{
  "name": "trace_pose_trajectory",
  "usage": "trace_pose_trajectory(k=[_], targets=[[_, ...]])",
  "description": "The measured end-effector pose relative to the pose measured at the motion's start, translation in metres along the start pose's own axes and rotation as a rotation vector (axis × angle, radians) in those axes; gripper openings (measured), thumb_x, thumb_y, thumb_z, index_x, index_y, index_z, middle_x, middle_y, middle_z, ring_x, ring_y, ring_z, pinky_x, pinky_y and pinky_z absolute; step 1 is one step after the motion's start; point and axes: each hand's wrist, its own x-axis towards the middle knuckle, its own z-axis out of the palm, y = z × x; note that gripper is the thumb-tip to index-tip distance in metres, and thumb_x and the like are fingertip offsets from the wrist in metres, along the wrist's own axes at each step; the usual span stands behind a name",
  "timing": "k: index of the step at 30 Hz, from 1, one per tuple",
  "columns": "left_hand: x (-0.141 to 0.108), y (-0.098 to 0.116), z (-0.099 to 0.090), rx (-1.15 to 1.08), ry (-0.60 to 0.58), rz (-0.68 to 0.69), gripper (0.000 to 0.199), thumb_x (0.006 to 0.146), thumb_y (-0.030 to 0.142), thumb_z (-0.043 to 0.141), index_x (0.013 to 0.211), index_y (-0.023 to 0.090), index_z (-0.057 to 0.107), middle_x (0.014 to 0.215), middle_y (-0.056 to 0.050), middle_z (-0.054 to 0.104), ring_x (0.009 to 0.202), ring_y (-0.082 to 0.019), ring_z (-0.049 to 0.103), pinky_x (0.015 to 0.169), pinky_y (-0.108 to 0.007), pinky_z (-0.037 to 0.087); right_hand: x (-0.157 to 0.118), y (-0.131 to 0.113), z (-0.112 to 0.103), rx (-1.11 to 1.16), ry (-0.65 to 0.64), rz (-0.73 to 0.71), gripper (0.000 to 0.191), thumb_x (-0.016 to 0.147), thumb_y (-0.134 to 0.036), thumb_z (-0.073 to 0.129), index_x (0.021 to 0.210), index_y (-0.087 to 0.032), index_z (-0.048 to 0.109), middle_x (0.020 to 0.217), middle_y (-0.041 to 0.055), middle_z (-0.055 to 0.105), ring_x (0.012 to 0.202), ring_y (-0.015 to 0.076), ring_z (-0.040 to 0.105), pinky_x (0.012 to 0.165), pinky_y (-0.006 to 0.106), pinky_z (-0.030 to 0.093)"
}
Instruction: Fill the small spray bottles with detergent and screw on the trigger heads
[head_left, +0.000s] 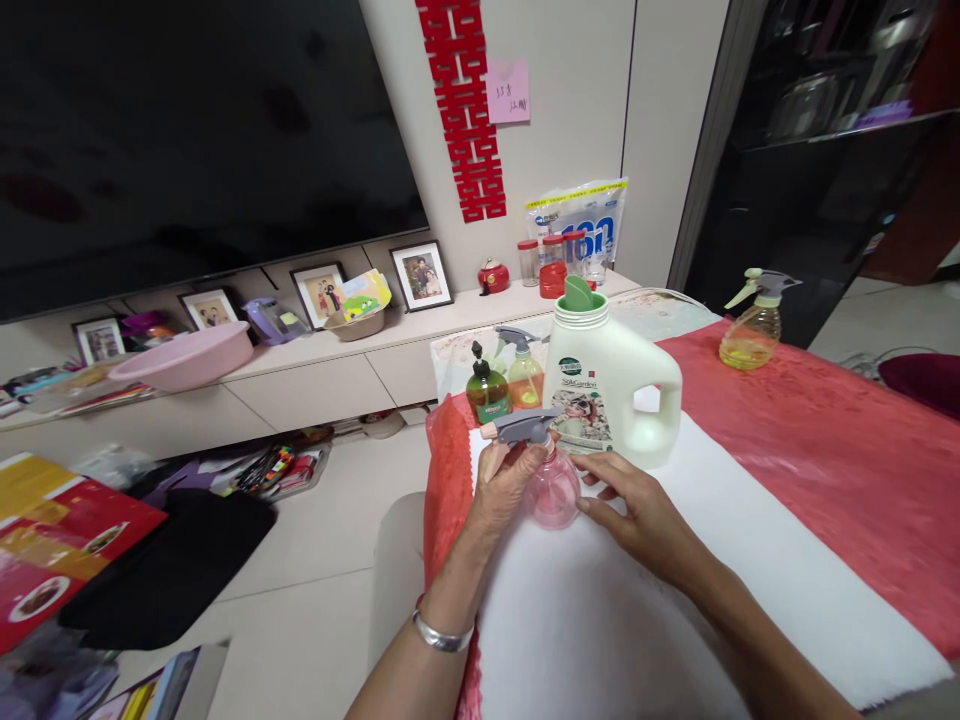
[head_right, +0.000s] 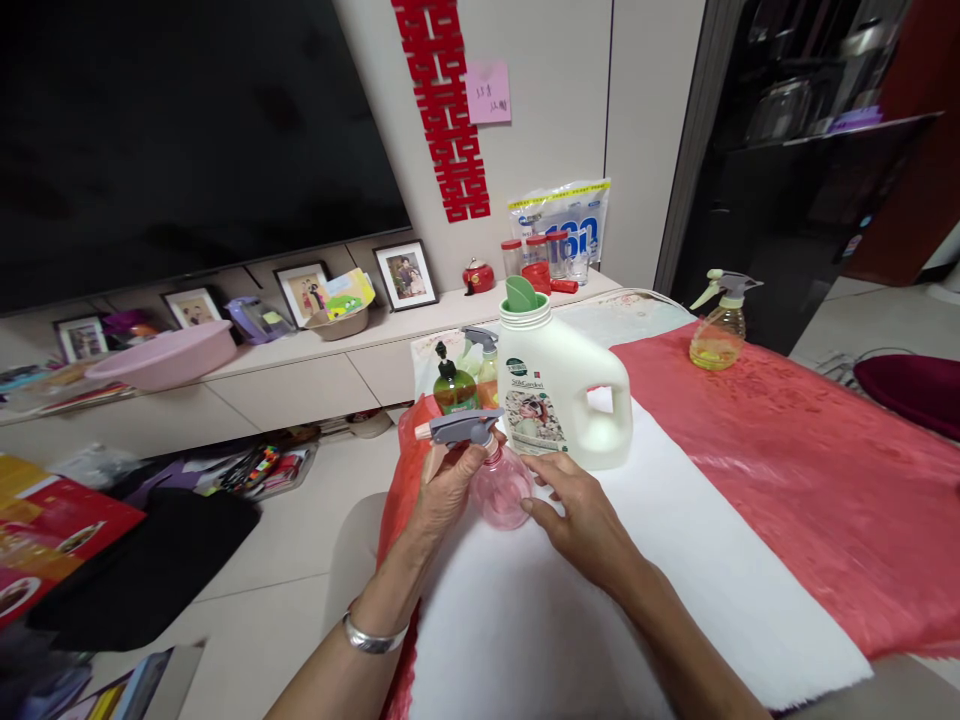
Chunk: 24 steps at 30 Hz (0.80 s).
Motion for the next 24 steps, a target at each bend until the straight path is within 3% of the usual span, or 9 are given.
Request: trace_pose_trajectory(k=[7,15,21,24], targets=[[-0.003,0.008,0.001,0.095,-0.003,-0.037,0.031,0.078,0.039,0.080,0.102,0.020,0.078,0.097,-0.006,0.081,0.089,-0.024,0.073,0.085,-0.034,0.056,-0.001,-0.003,0.002,-0.028,-0.016,-0.027,0.045,0.099,-0.037,0.054,0.143,-0.027,0.054,0.121,0.0059,0.055,0.103,0.0165,0.055,0.082,0.032,0.053],[-0.005,-0.009,-0.001,0.025,0.039,0.019,0.035,0.080,0.047,0.078,0.105,0.022,0.077,0.102,-0.006,0.081,0.096,-0.024,0.073,0.089,-0.035,0.056,-0.003,-0.003,0.003,-0.039,-0.009,-0.041,0.046,0.098,-0.036,0.053,0.143,-0.026,0.054,0.121,0.0071,0.056,0.101,0.0172,0.057,0.083,0.032,0.054],[-0.008,-0.005,0.003,-0.008,0.029,0.013,0.034,0.082,0.044,0.076,0.107,0.021,0.077,0.107,-0.008,0.080,0.104,-0.024,0.072,0.094,-0.035,0.054,0.000,-0.009,0.001,-0.044,0.009,-0.057,0.040,0.102,-0.039,0.054,0.139,-0.026,0.056,0.128,0.0049,0.055,0.117,0.0199,0.053,0.100,0.039,0.049],[-0.009,-0.001,0.007,-0.023,0.056,0.030,0.038,0.082,0.046,0.076,0.110,0.020,0.075,0.109,-0.009,0.080,0.104,-0.026,0.072,0.094,-0.038,0.055,0.002,-0.014,0.000,-0.038,0.044,-0.083,0.038,0.104,-0.040,0.050,0.139,-0.025,0.056,0.132,0.0046,0.053,0.122,0.0189,0.051,0.102,0.037,0.047]])
